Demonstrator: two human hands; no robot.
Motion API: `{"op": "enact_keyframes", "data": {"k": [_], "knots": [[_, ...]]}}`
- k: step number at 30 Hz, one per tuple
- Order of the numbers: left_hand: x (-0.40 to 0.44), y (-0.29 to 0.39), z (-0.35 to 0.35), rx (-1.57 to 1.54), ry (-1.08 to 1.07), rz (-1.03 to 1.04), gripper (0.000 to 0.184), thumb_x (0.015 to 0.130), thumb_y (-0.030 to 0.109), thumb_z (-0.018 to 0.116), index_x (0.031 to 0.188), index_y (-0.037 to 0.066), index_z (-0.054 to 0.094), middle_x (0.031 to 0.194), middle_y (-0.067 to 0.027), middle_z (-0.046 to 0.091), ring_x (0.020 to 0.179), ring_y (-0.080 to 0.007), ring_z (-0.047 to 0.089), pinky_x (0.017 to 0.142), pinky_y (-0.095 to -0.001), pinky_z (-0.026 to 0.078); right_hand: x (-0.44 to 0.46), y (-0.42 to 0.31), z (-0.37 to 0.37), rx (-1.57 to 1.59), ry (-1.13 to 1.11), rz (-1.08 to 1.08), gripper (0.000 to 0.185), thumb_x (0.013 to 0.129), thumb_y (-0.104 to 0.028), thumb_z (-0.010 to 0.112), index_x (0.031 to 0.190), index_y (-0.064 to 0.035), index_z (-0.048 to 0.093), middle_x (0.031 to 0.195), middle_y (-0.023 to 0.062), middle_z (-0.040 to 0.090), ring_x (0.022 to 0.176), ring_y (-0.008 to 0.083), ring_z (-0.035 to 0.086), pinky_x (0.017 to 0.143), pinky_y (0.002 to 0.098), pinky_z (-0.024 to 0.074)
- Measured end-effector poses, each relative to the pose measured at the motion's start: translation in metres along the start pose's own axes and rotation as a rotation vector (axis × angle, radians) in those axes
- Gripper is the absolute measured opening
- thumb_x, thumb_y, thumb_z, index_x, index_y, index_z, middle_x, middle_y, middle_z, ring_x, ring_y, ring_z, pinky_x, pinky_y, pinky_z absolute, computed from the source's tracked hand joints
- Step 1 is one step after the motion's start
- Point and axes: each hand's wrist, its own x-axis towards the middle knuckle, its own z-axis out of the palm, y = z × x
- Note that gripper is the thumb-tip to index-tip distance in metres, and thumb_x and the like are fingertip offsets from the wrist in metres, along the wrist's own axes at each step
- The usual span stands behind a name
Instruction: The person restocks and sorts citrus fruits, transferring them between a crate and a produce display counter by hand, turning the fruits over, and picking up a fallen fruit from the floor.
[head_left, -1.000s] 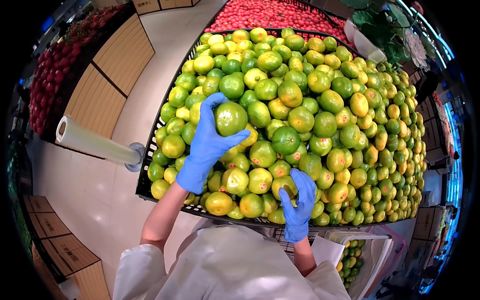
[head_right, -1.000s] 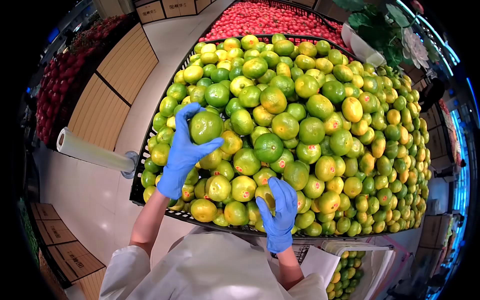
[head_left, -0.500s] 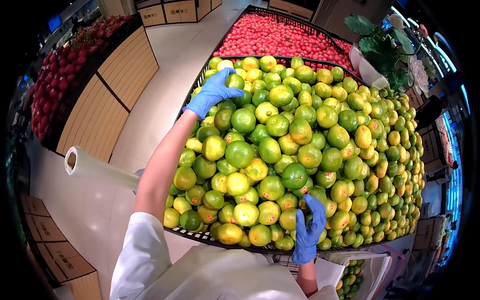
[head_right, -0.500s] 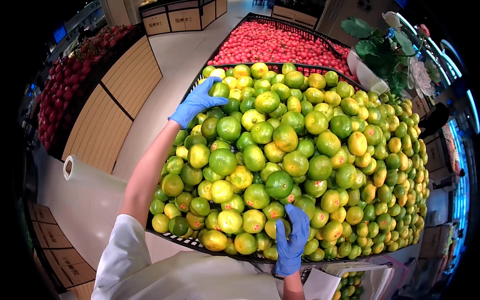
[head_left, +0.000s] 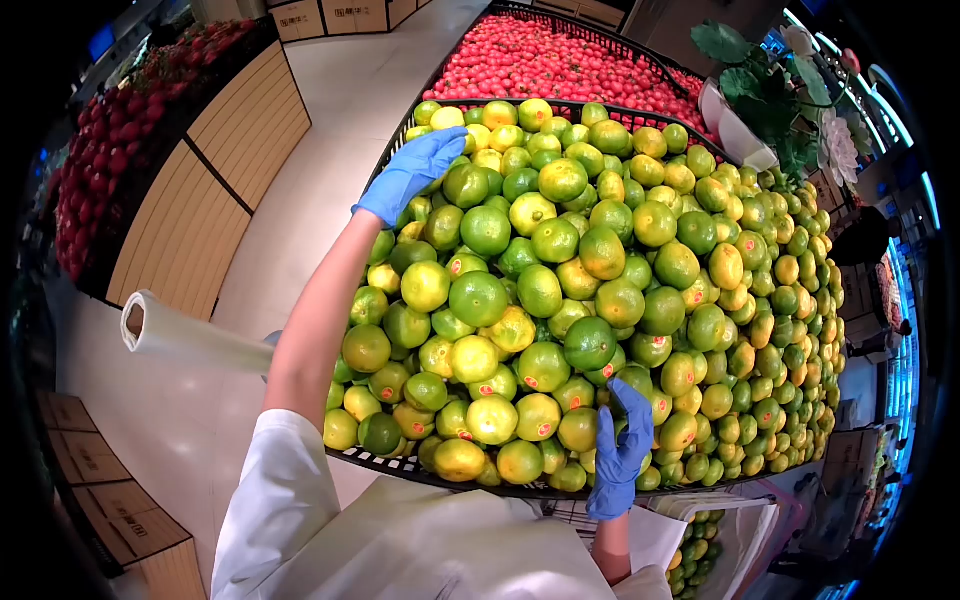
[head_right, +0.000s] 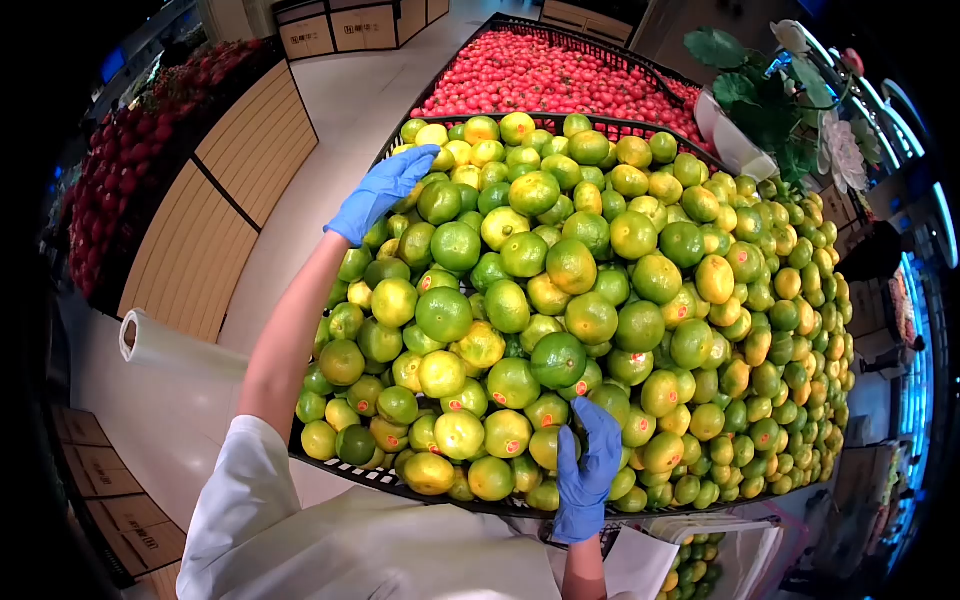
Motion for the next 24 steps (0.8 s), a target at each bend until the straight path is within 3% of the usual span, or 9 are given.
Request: {"op": "enact_keyframes", "data": {"k": [1,3,4,9,13,16,18,21,24], "knots": [[0.001,-0.006,0.000,-0.016,0.118,0.014,0.044,0.094,0.036,0.050,0.125,0.005,0.053,0.123,-0.0137,0.056,0.117,-0.0243,0.051,0.100,-0.0320,0.038,0.000,-0.002,0.000,-0.003,0.000,-0.005,0.036,0.077,-0.002,0.064,0.113,-0.0013,0.059,0.107,0.0152,0.060,0.098,0.0304,0.055,0.088,0.0381,0.0444],[-0.003,-0.004,0.000,0.176,0.168,0.067,0.037,0.093,0.031,0.051,0.117,0.003,0.058,0.116,-0.0105,0.060,0.108,-0.0208,0.056,0.095,-0.0314,0.041,-0.003,-0.005,-0.002,-0.024,0.016,-0.019,0.035,0.077,-0.002,0.065,0.112,-0.0010,0.060,0.106,0.0148,0.060,0.097,0.0301,0.056,0.087,0.0379,0.0444],[-0.008,0.013,0.001,0.118,0.216,0.065,0.035,0.094,0.030,0.052,0.116,0.003,0.058,0.113,-0.0093,0.061,0.106,-0.0191,0.056,0.093,-0.0303,0.042,-0.005,-0.007,-0.004,-0.033,0.029,-0.028,0.035,0.076,-0.002,0.065,0.111,-0.0007,0.060,0.103,0.0142,0.061,0.095,0.0302,0.057,0.086,0.0377,0.0448],[-0.040,0.175,0.041,-0.576,0.227,-0.045,0.025,0.094,0.021,0.052,0.106,0.000,0.060,0.107,-0.0065,0.061,0.103,-0.0138,0.055,0.093,-0.0261,0.042,-0.031,-0.016,-0.025,-0.021,0.084,0.000,0.031,0.078,-0.004,0.066,0.108,-0.0021,0.062,0.099,0.0141,0.062,0.091,0.0311,0.058,0.080,0.0386,0.0464],[-0.073,0.246,0.073,-0.581,-0.087,-0.023,0.025,0.094,0.018,0.053,0.108,-0.001,0.060,0.106,-0.0074,0.062,0.098,-0.0153,0.058,0.091,-0.0274,0.044,-0.070,-0.004,-0.060,-0.092,0.192,0.041,0.030,0.077,-0.004,0.066,0.107,-0.0029,0.062,0.096,0.0123,0.062,0.086,0.0295,0.058,0.076,0.0373,0.0466],[-0.113,0.298,0.098,-0.447,-0.150,-0.019,0.027,0.094,0.012,0.049,0.113,-0.004,0.057,0.107,-0.0096,0.061,0.093,-0.0148,0.058,0.085,-0.0270,0.046,-0.103,0.018,-0.098,-0.146,0.295,0.082,0.030,0.076,-0.003,0.066,0.106,-0.0026,0.062,0.088,0.0122,0.061,0.081,0.0285,0.058,0.073,0.0368,0.0462],[-0.142,0.325,0.118,-0.441,-0.296,0.039,0.029,0.092,0.007,0.047,0.116,-0.006,0.055,0.096,-0.0100,0.061,0.084,-0.0140,0.058,0.080,-0.0259,0.046,-0.129,0.036,-0.127,-0.182,0.379,0.122,0.029,0.076,-0.003,0.066,0.105,-0.0025,0.063,0.082,0.0115,0.059,0.074,0.0276,0.057,0.068,0.0371,0.0453],[-0.186,0.362,0.173,-0.578,-0.471,-0.025,0.032,0.087,0.001,0.047,0.117,-0.007,0.054,0.087,-0.0091,0.061,0.076,-0.0138,0.058,0.074,-0.0262,0.047,-0.182,0.071,-0.176,-0.229,0.515,0.324,0.023,0.077,-0.001,0.066,0.100,-0.0031,0.065,0.073,0.0091,0.058,0.065,0.0242,0.056,0.061,0.0330,0.0449],[-0.229,0.388,0.252,-0.635,-0.651,-0.132,0.031,0.084,-0.004,0.053,0.115,-0.006,0.055,0.094,-0.0089,0.062,0.080,-0.0145,0.061,0.072,-0.0247,0.049,-0.238,0.110,-0.241,-0.256,0.596,0.503,0.020,0.078,-0.003,0.065,0.098,-0.0042,0.065,0.076,0.0096,0.061,0.064,0.0228,0.057,0.059,0.0320,0.0453]]}}
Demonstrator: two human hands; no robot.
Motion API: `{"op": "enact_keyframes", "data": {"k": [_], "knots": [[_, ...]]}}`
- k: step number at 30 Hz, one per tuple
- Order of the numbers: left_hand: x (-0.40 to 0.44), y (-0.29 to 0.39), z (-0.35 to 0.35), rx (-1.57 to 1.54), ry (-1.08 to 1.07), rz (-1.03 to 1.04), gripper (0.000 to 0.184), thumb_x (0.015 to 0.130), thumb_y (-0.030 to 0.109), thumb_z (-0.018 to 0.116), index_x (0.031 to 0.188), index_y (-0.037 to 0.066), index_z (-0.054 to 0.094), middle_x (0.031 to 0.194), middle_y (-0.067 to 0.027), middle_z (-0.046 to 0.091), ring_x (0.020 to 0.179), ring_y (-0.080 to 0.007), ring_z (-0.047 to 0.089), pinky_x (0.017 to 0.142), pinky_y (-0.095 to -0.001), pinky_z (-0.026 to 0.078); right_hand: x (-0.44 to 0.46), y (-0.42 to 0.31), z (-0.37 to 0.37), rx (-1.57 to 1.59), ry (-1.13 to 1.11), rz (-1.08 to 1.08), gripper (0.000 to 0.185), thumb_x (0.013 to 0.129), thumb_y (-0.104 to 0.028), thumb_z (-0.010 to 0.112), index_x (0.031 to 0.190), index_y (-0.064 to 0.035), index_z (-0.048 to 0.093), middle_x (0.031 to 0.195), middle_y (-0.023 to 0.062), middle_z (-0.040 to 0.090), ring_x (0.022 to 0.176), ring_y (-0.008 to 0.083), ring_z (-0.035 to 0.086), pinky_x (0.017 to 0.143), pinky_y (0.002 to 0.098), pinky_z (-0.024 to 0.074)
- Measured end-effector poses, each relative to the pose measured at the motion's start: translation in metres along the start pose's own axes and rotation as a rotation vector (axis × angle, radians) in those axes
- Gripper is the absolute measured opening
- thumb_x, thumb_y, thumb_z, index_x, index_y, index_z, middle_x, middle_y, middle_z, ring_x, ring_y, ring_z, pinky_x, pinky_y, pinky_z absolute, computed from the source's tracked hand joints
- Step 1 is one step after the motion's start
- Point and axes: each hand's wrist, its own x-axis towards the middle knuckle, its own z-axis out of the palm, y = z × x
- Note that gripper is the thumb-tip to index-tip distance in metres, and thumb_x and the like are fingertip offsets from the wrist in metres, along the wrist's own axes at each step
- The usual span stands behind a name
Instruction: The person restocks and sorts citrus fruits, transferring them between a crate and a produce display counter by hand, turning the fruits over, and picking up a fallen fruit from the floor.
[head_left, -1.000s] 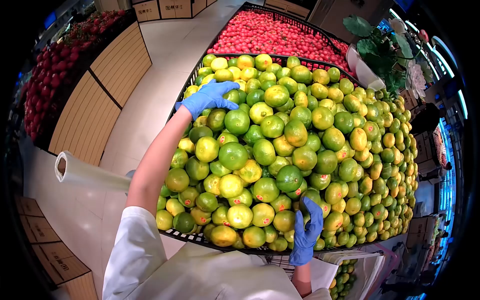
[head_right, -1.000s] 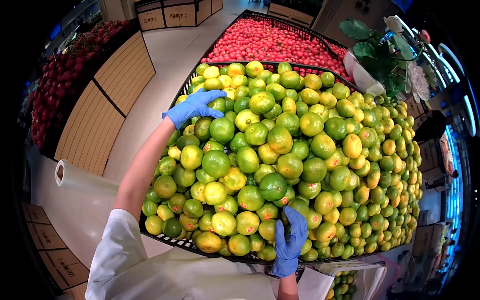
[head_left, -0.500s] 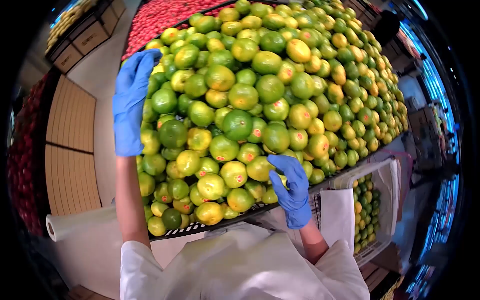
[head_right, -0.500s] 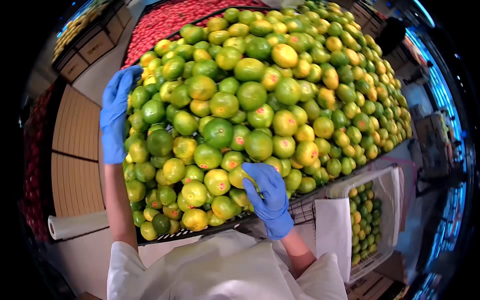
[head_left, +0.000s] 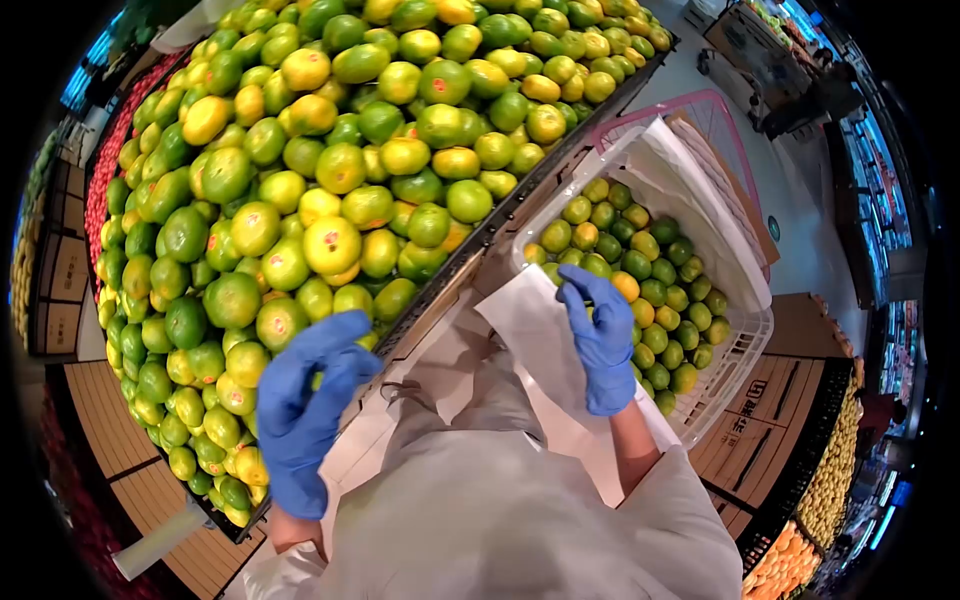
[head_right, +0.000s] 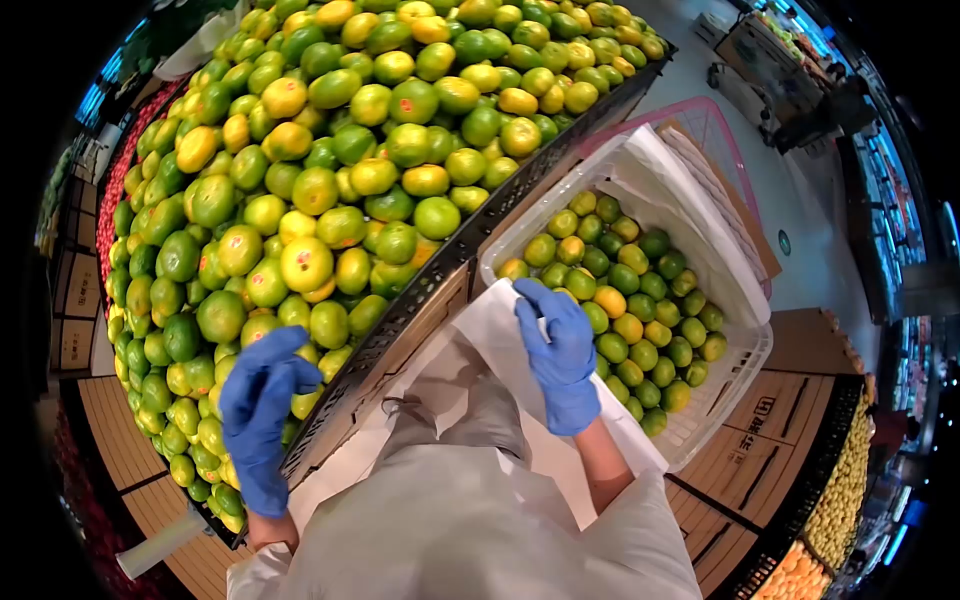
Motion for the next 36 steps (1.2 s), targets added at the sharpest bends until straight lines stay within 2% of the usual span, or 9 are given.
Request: {"op": "enact_keyframes", "data": {"k": [7,8,12,17,20,29,33,35,36], "knots": [[0.041,-0.083,0.145,0.108,-0.270,-0.048,0.015,0.081,0.002,0.062,0.096,0.000,0.061,0.090,-0.0063,0.062,0.079,-0.0131,0.060,0.070,-0.0261,0.048,0.018,0.167,-0.090,-0.301,-0.283,0.223,0.035,0.081,-0.028,0.065,0.109,-0.0076,0.059,0.097,0.0132,0.062,0.089,0.0303,0.058,0.079,0.0398,0.0476],[0.044,-0.085,0.156,0.130,-0.296,-0.016,0.016,0.082,0.002,0.061,0.098,0.000,0.062,0.090,-0.0070,0.063,0.079,-0.0138,0.060,0.071,-0.0272,0.048,0.016,0.187,-0.078,-0.340,-0.298,0.030,0.041,0.079,-0.028,0.066,0.114,-0.0089,0.057,0.106,0.0154,0.059,0.093,0.0321,0.056,0.080,0.0409,0.0473],[0.049,-0.085,0.182,-0.047,-0.310,-0.275,0.026,0.092,0.010,0.052,0.114,-0.004,0.057,0.097,-0.0086,0.063,0.091,-0.0159,0.061,0.085,-0.0291,0.049,0.033,0.190,-0.036,-0.321,-0.594,0.051,0.047,0.075,-0.019,0.067,0.119,-0.0112,0.054,0.111,0.0177,0.054,0.099,0.0363,0.053,0.083,0.0433,0.0466],[0.056,-0.084,0.201,-0.200,-0.288,-0.439,0.032,0.096,0.015,0.046,0.125,0.000,0.050,0.099,-0.0084,0.063,0.091,-0.0148,0.060,0.085,-0.0276,0.047,0.052,0.200,-0.028,-0.494,-1.178,0.218,0.058,0.073,-0.012,0.067,0.128,-0.0185,0.048,0.128,0.0250,0.042,0.110,0.0425,0.047,0.094,0.0431,0.0418],[0.062,-0.087,0.215,-0.281,-0.339,-0.557,0.034,0.096,0.020,0.048,0.123,0.001,0.051,0.100,-0.0068,0.063,0.094,-0.0140,0.059,0.083,-0.0272,0.046,0.060,0.228,-0.025,-0.429,-1.262,0.122,0.057,0.072,-0.010,0.066,0.126,-0.0203,0.051,0.126,0.0219,0.044,0.111,0.0388,0.047,0.095,0.0430,0.0416],[0.078,-0.119,0.268,-0.557,-0.128,-0.746,0.051,0.094,0.029,0.051,0.137,0.010,0.032,0.127,-0.0097,0.048,0.110,-0.0215,0.053,0.098,-0.0370,0.045,0.080,0.122,-0.092,0.275,-0.844,-0.005,0.055,0.075,-0.008,0.064,0.128,-0.0087,0.050,0.115,0.0107,0.050,0.108,0.0277,0.048,0.101,0.0339,0.0333],[0.087,-0.100,0.262,-0.927,-0.254,-0.714,0.049,0.090,0.025,0.058,0.132,0.011,0.038,0.122,-0.0075,0.050,0.112,-0.0186,0.052,0.089,-0.0333,0.050,0.091,0.096,-0.108,0.549,-0.827,0.095,0.052,0.079,-0.009,0.062,0.129,-0.0050,0.048,0.116,0.0090,0.053,0.108,0.0240,0.049,0.100,0.0330,0.0340],[0.081,-0.098,0.242,-0.877,-0.247,-0.742,0.046,0.092,0.032,0.053,0.129,0.006,0.044,0.115,-0.0108,0.055,0.109,-0.0218,0.055,0.083,-0.0346,0.053,0.103,0.112,-0.107,0.728,-0.615,0.478,0.051,0.081,-0.012,0.063,0.129,-0.0023,0.047,0.117,0.0089,0.055,0.108,0.0218,0.049,0.100,0.0333,0.0351],[0.078,-0.088,0.233,-0.887,-0.164,-0.766,0.039,0.093,0.034,0.052,0.120,0.005,0.051,0.109,-0.0108,0.057,0.104,-0.0211,0.056,0.073,-0.0315,0.054,0.102,0.126,-0.099,0.553,-0.610,0.367,0.053,0.082,-0.015,0.064,0.130,-0.0032,0.045,0.119,0.0128,0.053,0.110,0.0258,0.049,0.099,0.0350,0.0362]]}}
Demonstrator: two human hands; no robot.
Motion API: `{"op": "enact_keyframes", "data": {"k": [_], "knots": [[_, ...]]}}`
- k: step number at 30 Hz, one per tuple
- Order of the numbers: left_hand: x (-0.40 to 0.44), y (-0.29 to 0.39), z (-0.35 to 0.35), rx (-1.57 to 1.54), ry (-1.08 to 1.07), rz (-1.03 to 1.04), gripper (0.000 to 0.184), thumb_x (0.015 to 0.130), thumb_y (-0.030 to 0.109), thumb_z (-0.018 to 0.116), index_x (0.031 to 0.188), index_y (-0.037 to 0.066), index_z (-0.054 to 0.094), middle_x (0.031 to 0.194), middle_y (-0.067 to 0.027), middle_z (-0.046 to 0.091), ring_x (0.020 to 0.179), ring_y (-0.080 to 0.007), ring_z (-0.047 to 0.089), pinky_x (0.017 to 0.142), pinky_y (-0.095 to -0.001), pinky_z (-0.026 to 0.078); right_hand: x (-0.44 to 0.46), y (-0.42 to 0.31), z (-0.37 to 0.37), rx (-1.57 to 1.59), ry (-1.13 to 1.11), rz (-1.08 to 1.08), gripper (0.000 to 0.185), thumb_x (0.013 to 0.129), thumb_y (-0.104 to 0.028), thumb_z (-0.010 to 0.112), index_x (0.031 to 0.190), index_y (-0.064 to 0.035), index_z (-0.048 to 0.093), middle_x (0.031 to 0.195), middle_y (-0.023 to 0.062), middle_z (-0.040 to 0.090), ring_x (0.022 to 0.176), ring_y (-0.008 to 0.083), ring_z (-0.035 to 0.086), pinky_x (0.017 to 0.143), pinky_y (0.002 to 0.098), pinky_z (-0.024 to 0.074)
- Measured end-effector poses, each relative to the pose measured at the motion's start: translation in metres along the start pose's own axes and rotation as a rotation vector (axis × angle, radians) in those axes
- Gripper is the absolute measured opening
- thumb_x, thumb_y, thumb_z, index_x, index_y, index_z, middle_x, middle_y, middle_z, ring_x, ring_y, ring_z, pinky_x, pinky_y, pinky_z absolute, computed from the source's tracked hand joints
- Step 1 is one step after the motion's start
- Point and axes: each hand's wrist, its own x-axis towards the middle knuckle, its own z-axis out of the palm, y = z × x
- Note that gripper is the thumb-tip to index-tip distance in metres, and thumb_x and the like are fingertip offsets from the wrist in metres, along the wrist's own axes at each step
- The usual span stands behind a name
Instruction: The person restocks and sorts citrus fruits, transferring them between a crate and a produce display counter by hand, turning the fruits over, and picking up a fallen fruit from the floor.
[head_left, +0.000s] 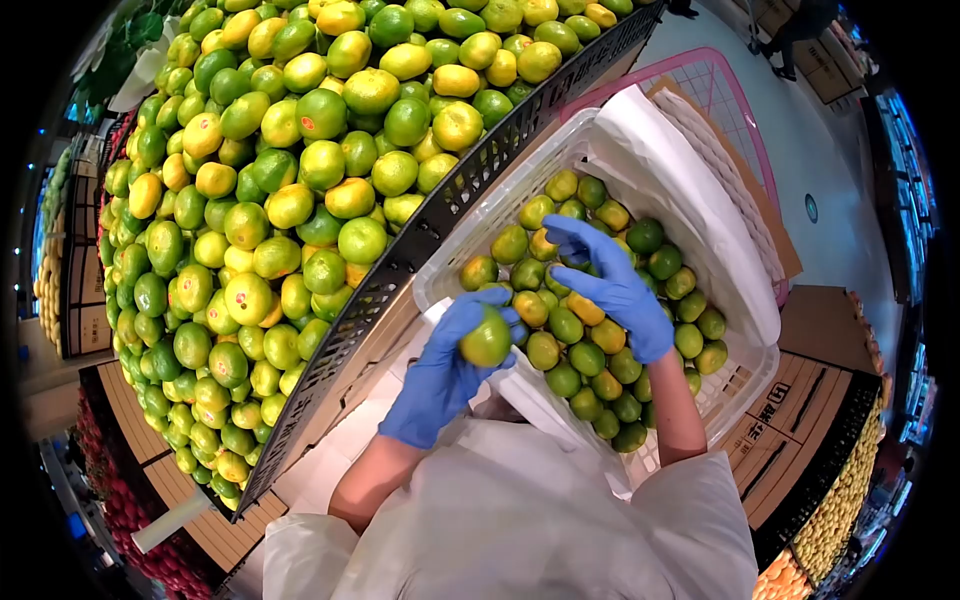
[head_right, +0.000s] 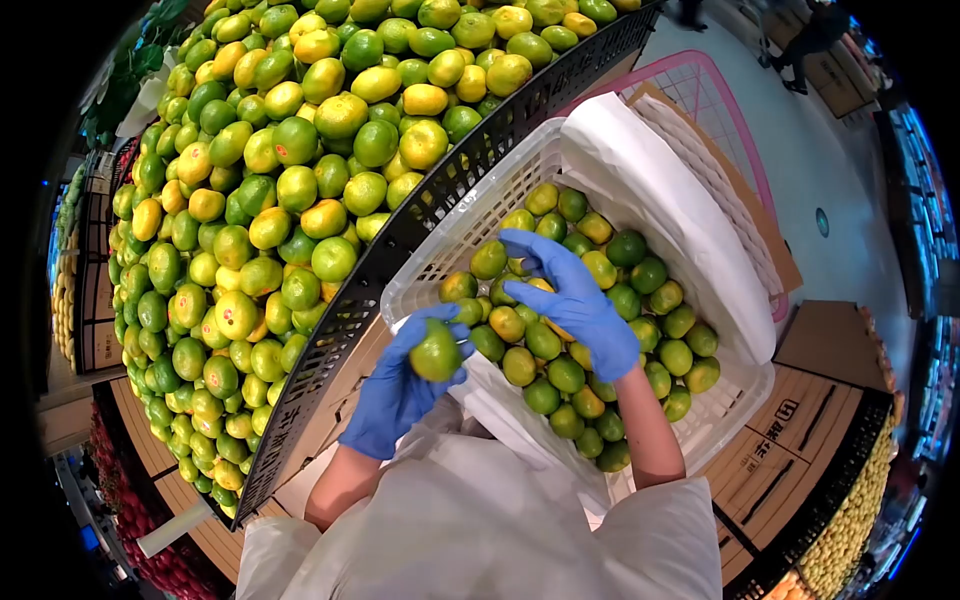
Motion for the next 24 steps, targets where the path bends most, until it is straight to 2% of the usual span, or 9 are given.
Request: {"op": "enact_keyframes", "data": {"k": [5,6,10,15,17,19,21,23,24], "knots": [[-0.024,0.010,-0.025,-0.079,0.100,0.131,0.039,0.093,0.040,0.047,0.104,0.004,0.056,0.097,-0.0081,0.055,0.090,-0.0199,0.056,0.067,-0.0307,0.053,0.027,0.116,0.057,-0.637,-0.314,-0.043,0.055,0.080,-0.019,0.066,0.130,-0.0095,0.046,0.122,0.0244,0.049,0.112,0.0398,0.048,0.099,0.0401,0.0372],[-0.026,0.011,-0.032,-0.119,0.076,0.116,0.037,0.092,0.040,0.049,0.103,0.005,0.057,0.095,-0.0074,0.056,0.088,-0.0189,0.056,0.068,-0.0318,0.052,0.034,0.122,0.072,-0.715,-0.355,-0.048,0.047,0.078,-0.018,0.066,0.121,-0.0090,0.051,0.106,0.0236,0.053,0.102,0.0405,0.051,0.088,0.0440,0.0435],[-0.031,0.015,-0.047,-0.182,0.007,0.066,0.038,0.091,0.036,0.050,0.103,0.001,0.059,0.088,-0.0072,0.057,0.081,-0.0182,0.055,0.070,-0.0335,0.049,0.051,0.138,0.091,-0.963,-0.425,-0.077,0.040,0.077,-0.018,0.065,0.114,-0.0074,0.052,0.097,0.0203,0.054,0.095,0.0393,0.053,0.079,0.0446,0.0462],[-0.029,0.019,-0.033,-0.092,0.036,0.016,0.049,0.089,0.027,0.051,0.126,-0.005,0.046,0.107,-0.0138,0.057,0.079,-0.0199,0.056,0.073,-0.0319,0.051,0.022,0.083,0.065,-0.548,-0.107,-0.090,0.043,0.078,-0.021,0.067,0.115,-0.0055,0.052,0.101,0.0169,0.060,0.096,0.0350,0.057,0.080,0.0416,0.0475],[-0.023,0.012,-0.042,-0.056,-0.034,0.022,0.057,0.088,0.030,0.053,0.133,-0.002,0.040,0.118,-0.0162,0.053,0.081,-0.0210,0.059,0.073,-0.0306,0.053,0.008,0.037,0.060,-0.079,-0.021,0.039,0.047,0.078,-0.024,0.069,0.117,-0.0041,0.051,0.107,0.0173,0.059,0.095,0.0351,0.057,0.082,0.0405,0.0470],[-0.022,0.008,-0.028,0.194,-0.103,-0.048,0.059,0.087,0.037,0.056,0.133,0.002,0.043,0.117,-0.0168,0.053,0.085,-0.0213,0.061,0.068,-0.0306,0.053,-0.004,0.022,0.060,-0.079,-0.031,-0.022,0.047,0.079,-0.024,0.068,0.118,-0.0038,0.050,0.106,0.0158,0.058,0.089,0.0344,0.057,0.082,0.0395,0.0467],[-0.018,0.001,-0.022,0.176,-0.073,-0.078,0.057,0.093,0.050,0.043,0.130,0.007,0.044,0.104,-0.0162,0.058,0.079,-0.0194,0.061,0.068,-0.0297,0.051,-0.012,0.005,0.066,-0.574,-0.051,-0.406,0.045,0.080,-0.021,0.067,0.119,-0.0042,0.052,0.105,0.0145,0.059,0.089,0.0317,0.057,0.081,0.0385,0.0463],[-0.006,0.005,-0.019,0.030,-0.027,-0.357,0.055,0.093,0.041,0.048,0.134,0.005,0.041,0.107,-0.0164,0.059,0.079,-0.0175,0.062,0.064,-0.0295,0.053,-0.009,-0.002,0.064,-0.585,-0.144,-0.377,0.039,0.081,-0.018,0.063,0.117,-0.0058,0.054,0.104,0.0129,0.059,0.090,0.0300,0.055,0.082,0.0366,0.0450],[-0.009,0.010,-0.006,0.246,0.064,-0.303,0.059,0.094,0.052,0.037,0.131,0.006,0.043,0.104,-0.0181,0.060,0.069,-0.0177,0.061,0.063,-0.0286,0.050,-0.004,0.003,0.057,-0.516,-0.095,-0.417,0.036,0.082,-0.018,0.062,0.116,-0.0056,0.056,0.103,0.0130,0.058,0.092,0.0302,0.054,0.083,0.0366,0.0444]]}}
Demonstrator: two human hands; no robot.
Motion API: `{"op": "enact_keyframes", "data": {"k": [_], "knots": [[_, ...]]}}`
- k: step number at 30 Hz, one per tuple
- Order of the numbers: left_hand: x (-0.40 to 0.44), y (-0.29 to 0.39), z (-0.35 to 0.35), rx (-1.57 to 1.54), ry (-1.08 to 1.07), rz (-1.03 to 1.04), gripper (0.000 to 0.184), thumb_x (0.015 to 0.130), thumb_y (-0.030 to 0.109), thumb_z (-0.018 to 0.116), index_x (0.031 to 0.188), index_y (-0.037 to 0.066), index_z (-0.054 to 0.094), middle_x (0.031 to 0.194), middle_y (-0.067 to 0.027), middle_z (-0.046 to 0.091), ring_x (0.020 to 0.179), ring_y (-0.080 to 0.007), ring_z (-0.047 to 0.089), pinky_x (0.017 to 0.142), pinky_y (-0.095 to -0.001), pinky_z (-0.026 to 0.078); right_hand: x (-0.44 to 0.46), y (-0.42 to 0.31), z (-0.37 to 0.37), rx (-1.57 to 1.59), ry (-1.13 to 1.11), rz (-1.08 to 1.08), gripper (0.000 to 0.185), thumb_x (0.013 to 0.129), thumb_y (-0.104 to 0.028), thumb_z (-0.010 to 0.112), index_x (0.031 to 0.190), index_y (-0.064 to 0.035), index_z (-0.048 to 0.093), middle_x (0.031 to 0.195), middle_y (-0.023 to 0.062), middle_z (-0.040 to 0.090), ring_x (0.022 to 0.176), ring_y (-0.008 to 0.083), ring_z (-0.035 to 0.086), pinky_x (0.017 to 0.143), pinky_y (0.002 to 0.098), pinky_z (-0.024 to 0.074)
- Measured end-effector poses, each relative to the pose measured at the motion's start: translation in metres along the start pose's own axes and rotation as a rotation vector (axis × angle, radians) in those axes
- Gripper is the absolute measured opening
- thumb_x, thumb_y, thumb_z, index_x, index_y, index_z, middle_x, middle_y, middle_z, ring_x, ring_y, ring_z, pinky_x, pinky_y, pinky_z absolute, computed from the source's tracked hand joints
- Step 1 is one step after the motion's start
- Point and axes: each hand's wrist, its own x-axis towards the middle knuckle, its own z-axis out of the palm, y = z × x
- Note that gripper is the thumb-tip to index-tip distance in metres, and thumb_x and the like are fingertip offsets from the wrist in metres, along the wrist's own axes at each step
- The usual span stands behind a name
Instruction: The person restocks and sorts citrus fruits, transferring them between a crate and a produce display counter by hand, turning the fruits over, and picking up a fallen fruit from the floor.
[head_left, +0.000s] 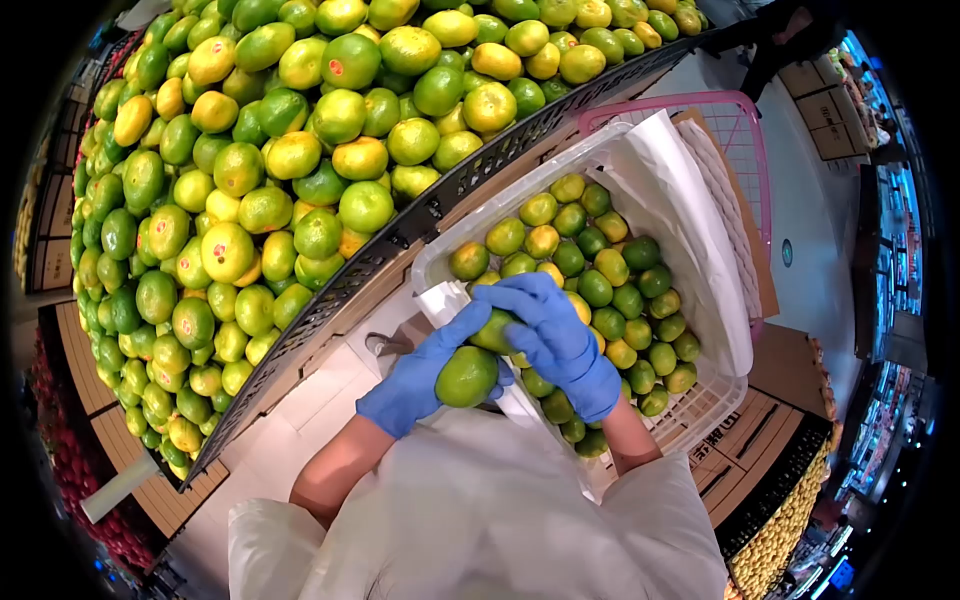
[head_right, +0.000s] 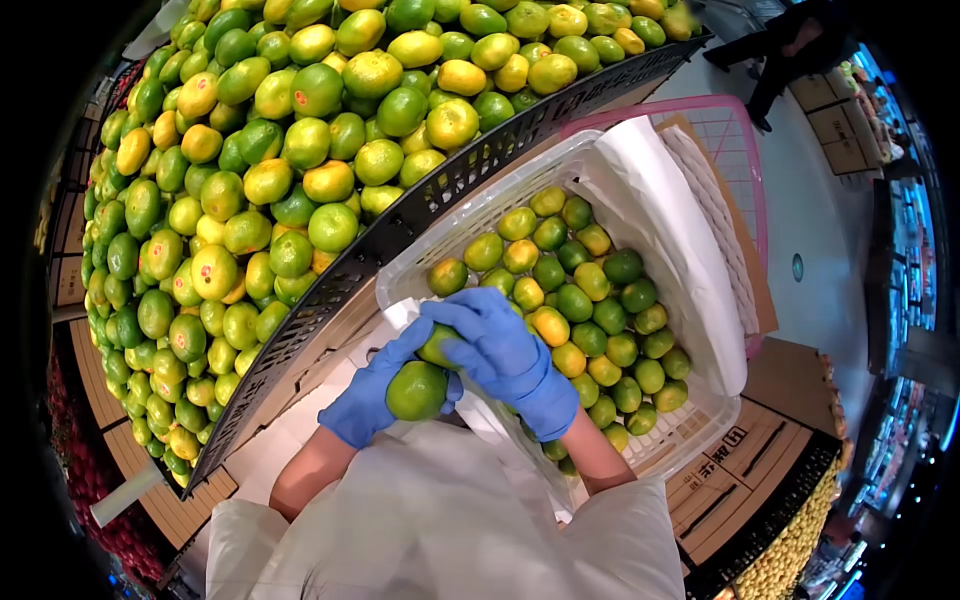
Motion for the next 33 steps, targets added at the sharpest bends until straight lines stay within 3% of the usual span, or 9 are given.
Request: {"op": "enact_keyframes", "data": {"k": [3,9,13,18,24,25,29,31,33], "knots": [[0.002,-0.012,-0.011,0.010,-0.111,0.300,0.062,0.094,0.052,0.038,0.134,0.004,0.040,0.105,-0.0188,0.061,0.066,-0.0172,0.059,0.059,-0.0291,0.049,-0.004,0.028,-0.009,0.010,0.190,0.201,0.035,0.082,-0.015,0.060,0.116,-0.0064,0.056,0.102,0.0147,0.057,0.096,0.0325,0.051,0.084,0.0393,0.0430],[-0.017,-0.022,-0.044,-0.508,-0.138,0.272,0.058,0.096,0.048,0.037,0.133,0.003,0.041,0.115,-0.0211,0.058,0.068,-0.0160,0.059,0.058,-0.0276,0.050,-0.044,0.106,0.045,-0.362,-0.531,0.306,0.063,0.072,-0.013,0.067,0.131,-0.0149,0.044,0.103,0.0213,0.050,0.097,0.0378,0.051,0.087,0.0431,0.0436],[-0.037,-0.016,-0.055,-0.462,-0.139,0.360,0.054,0.095,0.046,0.041,0.132,0.006,0.042,0.112,-0.0191,0.060,0.068,-0.0162,0.059,0.059,-0.0276,0.051,-0.041,0.122,0.071,-0.464,-0.535,0.342,0.054,0.068,-0.006,0.064,0.119,-0.0186,0.052,0.097,0.0213,0.052,0.092,0.0391,0.052,0.079,0.0454,0.0451],[-0.071,-0.015,-0.068,-0.459,-0.057,0.353,0.061,0.091,0.051,0.047,0.131,0.006,0.043,0.113,-0.0163,0.060,0.069,-0.0168,0.060,0.063,-0.0276,0.051,-0.033,0.128,0.062,-0.451,-0.673,0.419,0.055,0.067,-0.010,0.068,0.119,-0.0171,0.052,0.100,0.0211,0.052,0.099,0.0388,0.051,0.084,0.0430,0.0451],[-0.116,-0.014,-0.102,-0.476,-0.128,0.484,0.064,0.090,0.052,0.048,0.133,0.005,0.042,0.114,-0.0148,0.059,0.069,-0.0151,0.058,0.065,-0.0264,0.051,-0.020,0.089,0.022,-0.338,-0.339,0.505,0.062,0.061,-0.006,0.074,0.118,-0.0125,0.051,0.100,0.0160,0.052,0.094,0.0311,0.051,0.086,0.0365,0.0435],[-0.123,-0.017,-0.110,-0.490,-0.136,0.486,0.064,0.091,0.051,0.047,0.134,0.004,0.040,0.114,-0.0147,0.059,0.070,-0.0147,0.058,0.065,-0.0261,0.050,-0.019,0.085,0.011,-0.309,-0.298,0.383,0.063,0.062,-0.004,0.075,0.119,-0.0080,0.049,0.107,0.0139,0.054,0.099,0.0281,0.052,0.088,0.0348,0.0440],[-0.161,-0.016,-0.140,-0.458,-0.166,0.550,0.063,0.093,0.049,0.043,0.136,0.003,0.037,0.112,-0.0145,0.059,0.069,-0.0137,0.055,0.063,-0.0255,0.048,0.012,0.017,0.006,0.432,0.127,0.620,0.064,0.065,0.002,0.070,0.123,-0.0060,0.045,0.112,0.0049,0.052,0.108,0.0171,0.051,0.095,0.0294,0.0425],[-0.173,-0.019,-0.155,-0.515,-0.201,0.556,0.062,0.095,0.048,0.041,0.136,0.003,0.036,0.111,-0.0149,0.059,0.068,-0.0134,0.054,0.062,-0.0262,0.048,0.054,-0.053,0.027,0.616,0.174,0.552,0.066,0.070,0.000,0.066,0.131,-0.0049,0.041,0.119,0.0052,0.049,0.108,0.0157,0.051,0.093,0.0281,0.0436],[-0.180,-0.018,-0.173,-0.586,-0.177,0.569,0.070,0.093,0.056,0.035,0.133,-0.001,0.040,0.089,-0.0187,0.060,0.062,-0.0168,0.054,0.057,-0.0282,0.046,0.084,-0.070,0.048,0.595,0.097,0.493,0.071,0.068,-0.001,0.068,0.133,-0.0052,0.040,0.124,0.0052,0.047,0.111,0.0165,0.049,0.095,0.0296,0.0423]]}}
